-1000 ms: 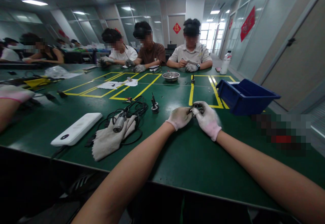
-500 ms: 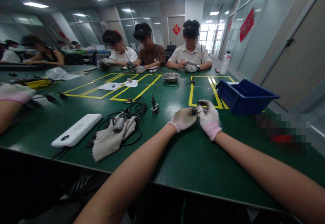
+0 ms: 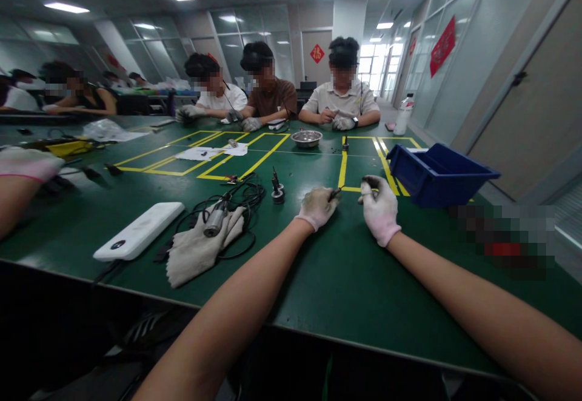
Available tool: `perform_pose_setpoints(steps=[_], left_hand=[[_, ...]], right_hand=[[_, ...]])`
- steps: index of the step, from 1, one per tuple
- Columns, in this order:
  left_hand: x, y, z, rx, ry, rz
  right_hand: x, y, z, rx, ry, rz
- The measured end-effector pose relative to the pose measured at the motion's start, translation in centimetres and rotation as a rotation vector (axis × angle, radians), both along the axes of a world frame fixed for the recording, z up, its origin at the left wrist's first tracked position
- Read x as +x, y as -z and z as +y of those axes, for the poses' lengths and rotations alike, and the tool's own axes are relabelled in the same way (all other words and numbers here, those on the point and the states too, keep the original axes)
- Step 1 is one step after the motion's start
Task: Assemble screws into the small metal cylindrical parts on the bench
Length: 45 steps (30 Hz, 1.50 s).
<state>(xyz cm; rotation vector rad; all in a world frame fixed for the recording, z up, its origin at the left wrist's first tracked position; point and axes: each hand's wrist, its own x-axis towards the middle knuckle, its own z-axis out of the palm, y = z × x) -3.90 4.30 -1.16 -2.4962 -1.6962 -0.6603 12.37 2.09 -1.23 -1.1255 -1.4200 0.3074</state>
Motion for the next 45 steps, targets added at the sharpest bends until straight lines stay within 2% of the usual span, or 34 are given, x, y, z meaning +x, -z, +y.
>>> perform_pose_setpoints(steps=[4,8,10,15,18,20,23,25,30,35,40,45], left_hand=[[-0.3,-0.2,0.1,-0.024,0.012,0.010],[-0.2,-0.3,0.0,-0.005,0.086,0.075],[-0.2,-0.2,-0.1,0.003,0.115,0.102],[-0.1,-0.3,-0.2,0.013,0.098,0.111],[-0.1,-0.4,-0.2,0.006,0.095,0.116],[-0.2,-0.5,-0.3,-0.007,0.095,0.127],[-0.3,-0.6,-0.3,-0.005,0.101,0.154],[-0.4,-0.5,-0.2,0.003,0.102,0.156],[-0.3,-0.5,-0.1,-0.030,0.116,0.042],[0.2,-0.5,-0.3,-0.151,0.098,-0.122],[0.7,-0.7,-0.8,-0.148,0.077,-0.146],[1.1,-1.2,-1.1,-0.136,-0.043,-0.119]], right_hand=[[0.2,0.0,0.1,-0.067,-0.139,0.027],[-0.5,-0.7,-1.1,0.014,-0.192,-0.159],[-0.7,-0.9,-1.5,0.047,-0.179,-0.235],[-0.5,-0.8,-1.5,0.049,-0.023,-0.118],[-0.3,-0.9,-1.4,0.068,0.007,-0.190],[-0.4,-0.9,-1.5,0.058,-0.022,-0.289],[-0.6,-1.0,-1.6,0.015,-0.136,-0.427],[-0.7,-1.0,-1.6,-0.003,-0.185,-0.440],[-0.6,-1.3,-1.5,-0.116,-0.221,-0.272],[-0.1,-0.8,-0.6,-0.292,-0.385,0.028],[0.0,-0.3,0.0,-0.351,-0.428,0.205],[0.0,-0.1,0.3,-0.369,-0.427,0.309]])
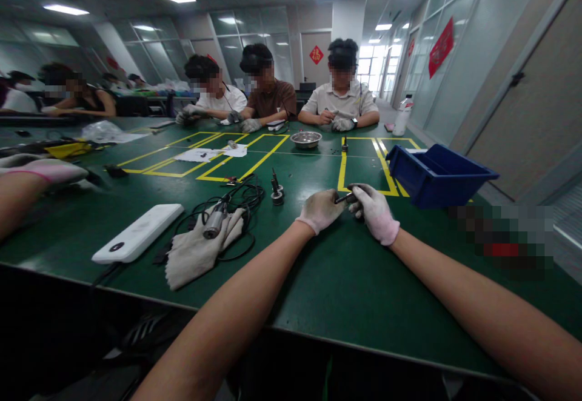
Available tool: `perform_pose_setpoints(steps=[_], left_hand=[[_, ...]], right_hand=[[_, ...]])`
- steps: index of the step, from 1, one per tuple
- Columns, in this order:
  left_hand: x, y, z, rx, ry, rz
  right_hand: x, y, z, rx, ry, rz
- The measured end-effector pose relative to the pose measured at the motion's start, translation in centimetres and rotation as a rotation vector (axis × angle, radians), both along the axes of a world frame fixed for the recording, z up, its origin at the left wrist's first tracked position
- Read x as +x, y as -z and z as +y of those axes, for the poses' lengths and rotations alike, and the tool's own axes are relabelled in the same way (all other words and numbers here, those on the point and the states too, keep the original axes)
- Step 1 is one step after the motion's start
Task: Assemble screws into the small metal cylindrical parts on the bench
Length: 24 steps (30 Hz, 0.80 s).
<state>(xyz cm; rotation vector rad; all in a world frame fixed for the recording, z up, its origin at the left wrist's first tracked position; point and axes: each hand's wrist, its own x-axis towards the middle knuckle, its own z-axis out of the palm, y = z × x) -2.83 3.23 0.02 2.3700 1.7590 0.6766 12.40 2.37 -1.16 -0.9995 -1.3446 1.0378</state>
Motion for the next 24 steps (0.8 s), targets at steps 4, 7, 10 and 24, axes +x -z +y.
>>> perform_pose_setpoints(steps=[4,7,10,24], left_hand=[[0.0,0.0,0.0,0.073,-0.071,0.019],[-0.1,0.1,0.1,0.136,-0.088,0.015],[-0.3,0.2,0.2,0.182,-0.092,0.015],[0.0,-0.1,-0.1,0.298,-0.014,0.029]], right_hand=[[0.2,0.5,0.5,-0.031,-0.005,0.088],[0.3,0.6,0.8,-0.050,-0.043,0.149],[0.3,0.6,0.9,-0.085,-0.069,0.187],[0.1,-0.7,0.2,-0.272,-0.136,0.503]])
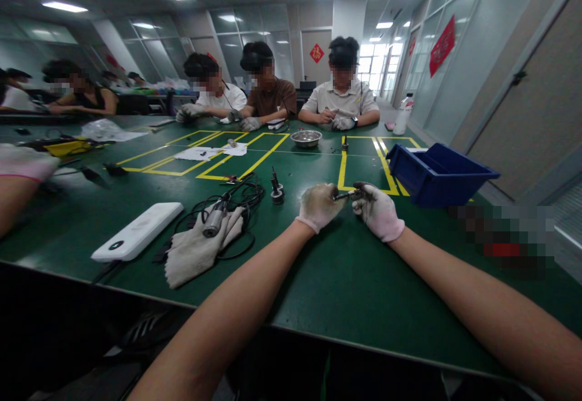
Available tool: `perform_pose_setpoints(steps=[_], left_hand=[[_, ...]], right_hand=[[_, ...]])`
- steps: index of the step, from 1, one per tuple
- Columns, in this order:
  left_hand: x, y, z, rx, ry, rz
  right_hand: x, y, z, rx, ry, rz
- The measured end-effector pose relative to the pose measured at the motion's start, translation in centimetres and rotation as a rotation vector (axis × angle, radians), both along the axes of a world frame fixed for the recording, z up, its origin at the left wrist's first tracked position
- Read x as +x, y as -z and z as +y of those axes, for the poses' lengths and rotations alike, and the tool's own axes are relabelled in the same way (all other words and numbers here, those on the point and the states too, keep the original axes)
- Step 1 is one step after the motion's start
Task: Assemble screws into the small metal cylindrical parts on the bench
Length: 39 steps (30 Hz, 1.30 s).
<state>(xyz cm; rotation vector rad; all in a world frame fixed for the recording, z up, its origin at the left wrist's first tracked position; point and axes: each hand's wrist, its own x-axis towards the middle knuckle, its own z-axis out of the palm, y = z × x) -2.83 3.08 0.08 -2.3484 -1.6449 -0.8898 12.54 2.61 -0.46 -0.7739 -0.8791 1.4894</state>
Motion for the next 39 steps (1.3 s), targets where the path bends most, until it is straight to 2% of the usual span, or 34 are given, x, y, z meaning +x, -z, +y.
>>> perform_pose_setpoints(steps=[8,12,15,23,25,33,39], left_hand=[[-0.1,0.0,0.0,-0.026,-0.039,0.008],[-0.2,0.0,0.1,-0.014,-0.046,0.008],[-0.1,-0.1,-0.1,-0.021,-0.048,0.017],[0.1,0.0,-0.1,-0.031,-0.061,0.032],[-0.2,0.3,0.1,-0.038,-0.059,0.023],[-0.4,0.6,0.5,-0.048,0.010,0.015],[-0.4,0.5,0.3,-0.023,0.002,0.000]], right_hand=[[0.2,-0.4,-0.1,-0.072,-0.054,0.033],[0.0,0.0,0.0,0.021,-0.042,-0.085],[-0.3,0.7,0.2,0.084,0.006,-0.152],[0.3,1.7,1.2,0.066,0.245,-0.222],[0.6,1.7,1.5,0.057,0.226,-0.217],[0.6,1.6,1.5,0.110,0.000,-0.259],[0.6,1.4,1.2,0.127,-0.014,-0.243]])
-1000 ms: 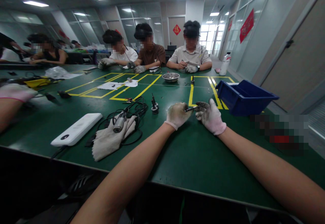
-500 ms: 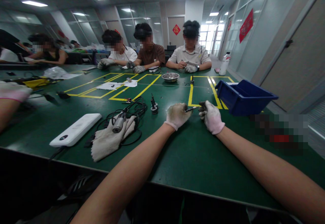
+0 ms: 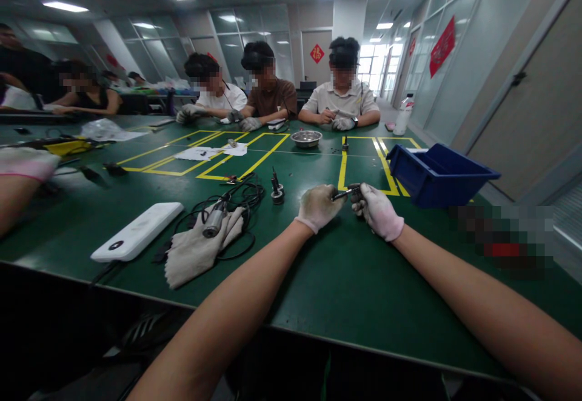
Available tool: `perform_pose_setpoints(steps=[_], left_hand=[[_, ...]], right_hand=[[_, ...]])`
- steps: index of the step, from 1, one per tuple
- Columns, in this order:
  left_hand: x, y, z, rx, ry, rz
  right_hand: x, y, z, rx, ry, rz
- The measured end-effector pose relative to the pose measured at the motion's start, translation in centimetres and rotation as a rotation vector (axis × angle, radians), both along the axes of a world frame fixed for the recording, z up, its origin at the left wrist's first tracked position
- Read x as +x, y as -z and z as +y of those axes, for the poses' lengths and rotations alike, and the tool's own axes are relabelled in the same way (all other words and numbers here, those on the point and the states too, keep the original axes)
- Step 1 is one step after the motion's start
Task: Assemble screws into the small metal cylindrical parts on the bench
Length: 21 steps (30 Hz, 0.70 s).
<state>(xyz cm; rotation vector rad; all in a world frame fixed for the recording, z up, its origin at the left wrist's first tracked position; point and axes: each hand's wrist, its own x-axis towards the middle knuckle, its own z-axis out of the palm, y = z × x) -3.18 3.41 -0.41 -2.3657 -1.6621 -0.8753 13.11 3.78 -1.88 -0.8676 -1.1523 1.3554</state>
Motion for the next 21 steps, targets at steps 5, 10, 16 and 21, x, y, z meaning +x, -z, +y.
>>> perform_pose_setpoints(steps=[5,10,16,21], left_hand=[[-0.12,0.00,0.01,-0.021,-0.014,0.008],[-0.15,-0.13,-0.14,-0.017,-0.008,0.020],[0.18,-0.08,-0.39,-0.074,0.007,0.023],[0.23,0.15,-0.30,-0.080,0.025,0.020]], right_hand=[[0.18,-0.16,-0.09,0.010,-0.082,0.001],[0.40,-0.22,-0.07,0.010,-0.124,0.016],[0.29,-0.05,-0.30,0.066,-0.164,-0.087],[0.27,-0.21,-0.54,0.085,-0.200,-0.124]])
